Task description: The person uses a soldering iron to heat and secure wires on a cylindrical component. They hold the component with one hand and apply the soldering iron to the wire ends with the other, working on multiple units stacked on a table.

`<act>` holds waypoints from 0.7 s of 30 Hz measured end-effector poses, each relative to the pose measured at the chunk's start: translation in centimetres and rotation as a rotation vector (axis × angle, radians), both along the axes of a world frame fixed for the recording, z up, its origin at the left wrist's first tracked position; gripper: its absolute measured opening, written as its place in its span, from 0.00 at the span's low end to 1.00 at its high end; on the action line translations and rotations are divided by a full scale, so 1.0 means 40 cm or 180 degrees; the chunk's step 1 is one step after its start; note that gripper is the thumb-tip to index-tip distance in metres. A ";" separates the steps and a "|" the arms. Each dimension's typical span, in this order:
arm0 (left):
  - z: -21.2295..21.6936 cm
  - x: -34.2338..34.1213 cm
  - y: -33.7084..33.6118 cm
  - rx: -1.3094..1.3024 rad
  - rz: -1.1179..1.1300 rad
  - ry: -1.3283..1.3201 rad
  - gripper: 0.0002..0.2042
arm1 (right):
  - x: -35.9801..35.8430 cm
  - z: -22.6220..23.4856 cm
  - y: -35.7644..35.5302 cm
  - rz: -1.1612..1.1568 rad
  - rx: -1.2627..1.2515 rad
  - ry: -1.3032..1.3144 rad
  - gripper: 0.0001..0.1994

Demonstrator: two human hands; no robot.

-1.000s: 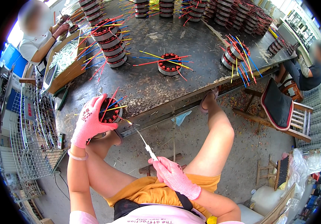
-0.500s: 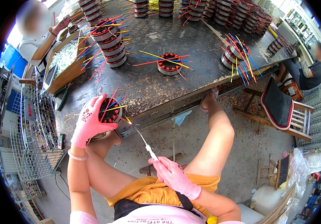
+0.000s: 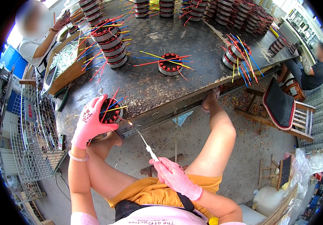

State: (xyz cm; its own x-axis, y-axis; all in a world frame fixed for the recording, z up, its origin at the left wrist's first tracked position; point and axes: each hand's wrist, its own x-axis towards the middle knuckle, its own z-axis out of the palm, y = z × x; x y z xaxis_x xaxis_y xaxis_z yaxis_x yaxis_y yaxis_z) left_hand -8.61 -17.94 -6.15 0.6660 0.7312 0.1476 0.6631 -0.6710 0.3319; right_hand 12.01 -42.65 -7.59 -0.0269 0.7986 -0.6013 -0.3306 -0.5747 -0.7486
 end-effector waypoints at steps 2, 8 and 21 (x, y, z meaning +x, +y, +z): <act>0.002 -0.001 -0.001 -0.0010 0.0005 0.0007 0.48 | 0.001 -0.003 -0.002 -0.0002 0.0031 0.0026 0.14; 0.001 0.001 0.000 -0.0054 0.0001 0.0007 0.48 | 0.002 -0.001 -0.003 -0.0052 -0.0006 0.0051 0.14; -0.007 -0.001 0.002 0.0002 0.0010 -0.0034 0.47 | -0.002 -0.027 -0.008 -0.0079 0.0183 0.0132 0.15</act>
